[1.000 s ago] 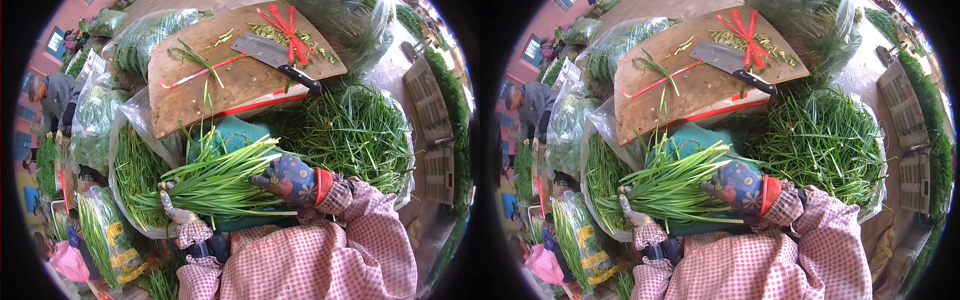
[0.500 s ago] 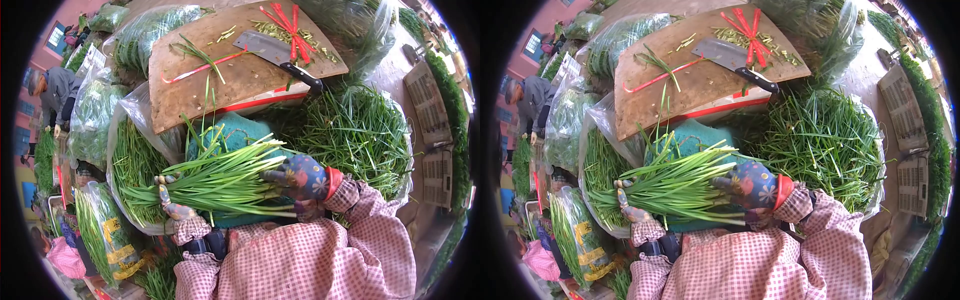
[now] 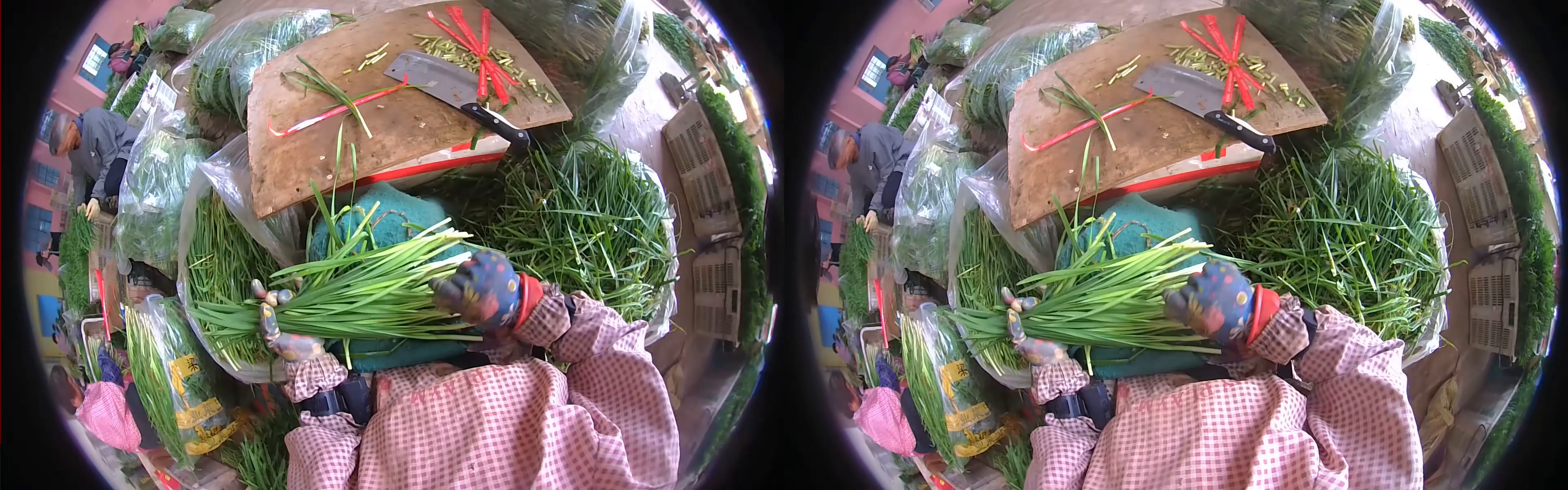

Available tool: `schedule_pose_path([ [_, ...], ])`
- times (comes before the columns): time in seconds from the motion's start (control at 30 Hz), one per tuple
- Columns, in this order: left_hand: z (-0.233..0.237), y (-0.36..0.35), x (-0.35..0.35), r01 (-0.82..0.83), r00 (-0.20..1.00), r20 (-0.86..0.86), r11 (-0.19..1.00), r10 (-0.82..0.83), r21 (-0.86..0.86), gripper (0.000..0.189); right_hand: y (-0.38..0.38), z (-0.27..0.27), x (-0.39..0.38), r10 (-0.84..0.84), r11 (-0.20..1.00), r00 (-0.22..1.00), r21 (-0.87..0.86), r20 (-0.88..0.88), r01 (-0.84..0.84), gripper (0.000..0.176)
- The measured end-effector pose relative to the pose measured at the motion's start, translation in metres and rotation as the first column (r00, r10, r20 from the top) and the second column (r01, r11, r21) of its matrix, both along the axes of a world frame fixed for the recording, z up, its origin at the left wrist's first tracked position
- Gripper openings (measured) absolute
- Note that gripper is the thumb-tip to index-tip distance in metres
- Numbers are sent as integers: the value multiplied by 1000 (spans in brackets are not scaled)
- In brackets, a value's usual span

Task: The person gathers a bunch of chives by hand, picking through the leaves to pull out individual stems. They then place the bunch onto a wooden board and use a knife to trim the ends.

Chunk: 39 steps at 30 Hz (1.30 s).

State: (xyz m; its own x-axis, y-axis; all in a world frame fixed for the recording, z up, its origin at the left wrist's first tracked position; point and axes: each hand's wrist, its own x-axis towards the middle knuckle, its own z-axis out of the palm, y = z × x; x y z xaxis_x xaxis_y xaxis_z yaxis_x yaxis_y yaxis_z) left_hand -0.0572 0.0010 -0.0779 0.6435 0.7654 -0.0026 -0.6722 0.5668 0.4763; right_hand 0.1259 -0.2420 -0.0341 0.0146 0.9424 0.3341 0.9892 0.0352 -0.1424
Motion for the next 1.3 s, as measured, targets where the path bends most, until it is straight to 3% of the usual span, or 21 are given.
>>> schedule_pose_path([
  [0.03, 0, 2, 0, 2, 1000, 1, 1000, -2, 1, 37, 0, 3, 4, -75, 996, 997, 43, -32, 77, 19],
  [0.1, -2, 6, -2, 68, 997, 25, 982, -73, 174, 38, -2, 9, 13, -216, 967, 971, 117, -103, 227, 13],
  [0.23, -5, 3, -2, -37, 999, 18, 999, 37, 19, 33, -18, 9, 24, -213, 940, 862, 145, -460, 310, 8],
  [0.27, -7, 3, -1, -42, 999, 31, 999, 42, 8, 30, -19, 3, 25, -217, 940, 862, 140, -459, 312, 8],
  [0.33, -11, 6, -4, -7, 999, 40, 1000, 6, 10, 30, -20, -11, 24, -144, 985, 952, 54, -270, 164, 8],
  [0.37, -11, 7, -4, 23, 998, 49, 1000, -24, 16, 30, -17, -12, 20, -182, 982, 970, -72, -163, 173, 9],
  [0.43, -15, 8, -5, 34, 998, 46, 999, -34, 5, 29, -10, -10, 19, -142, 971, 974, -218, -177, 102, 8],
  [0.57, -24, 15, -11, -41, 999, -10, 999, 41, -25, 27, -1, -25, 18, -114, 988, 986, -119, -124, 99, 10],
  [0.63, -23, 15, -10, -11, 1000, 10, 1000, 11, -25, 28, 1, -25, 18, -114, 986, 953, -152, -281, 74, 13],
  [0.7, -20, 11, -8, -18, 1000, 16, 999, 19, -43, 28, 6, -38, 14, -167, 962, 958, -250, -234, 107, 15],
  [0.77, -17, 9, -7, -23, 999, 21, 998, 24, -52, 28, 19, -45, 11, -127, 987, 946, 60, -299, 152, 18],
  [0.8, -16, 9, -8, -38, 999, 24, 998, 39, -53, 28, 13, -42, 19, -164, 954, 956, -284, -245, 91, 20],
  [0.83, -16, 9, -7, -54, 998, 29, 997, 56, -56, 28, 12, -27, 24, -164, 955, 956, -281, -243, 92, 20],
  [0.9, -15, 9, -6, -72, 997, 19, 997, 73, -40, 28, 9, -14, 31, -180, 955, 846, -296, -502, 28, 20],
  [0.97, -16, 6, -7, -89, 996, -3, 996, 89, -31, 28, 5, -22, 27, -159, 973, 886, -222, -436, 65, 17],
  [1.03, -13, 5, -4, -122, 990, -63, 991, 125, 47, 29, 2, -24, 23, -185, 975, 963, -158, -195, 155, 16],
  [1.1, -16, 8, -3, -100, 995, -7, 994, 101, 38, 29, -7, -21, 25, -187, 978, 970, -118, -154, 170, 15],
  [1.17, -20, 12, -5, -88, 996, 15, 994, 88, 59, 29, -26, -5, 32, -342, 891, 934, -282, 99, 356, 9],
  [1.23, -15, 11, -6, -98, 995, 16, 993, 97, 67, 29, -76, -20, 64, -397, 914, 918, -90, -10, 395, 13],
  [1.27, -13, 9, -5, -103, 995, 19, 992, 102, 76, 29, -105, -34, 84, -506, 849, 863, -169, 16, 501, 12],
  [1.3, -15, 9, -5, -102, 995, 21, 992, 100, 71, 29, -178, -90, 128, -766, 624, 593, -509, -248, 593, 12],
])
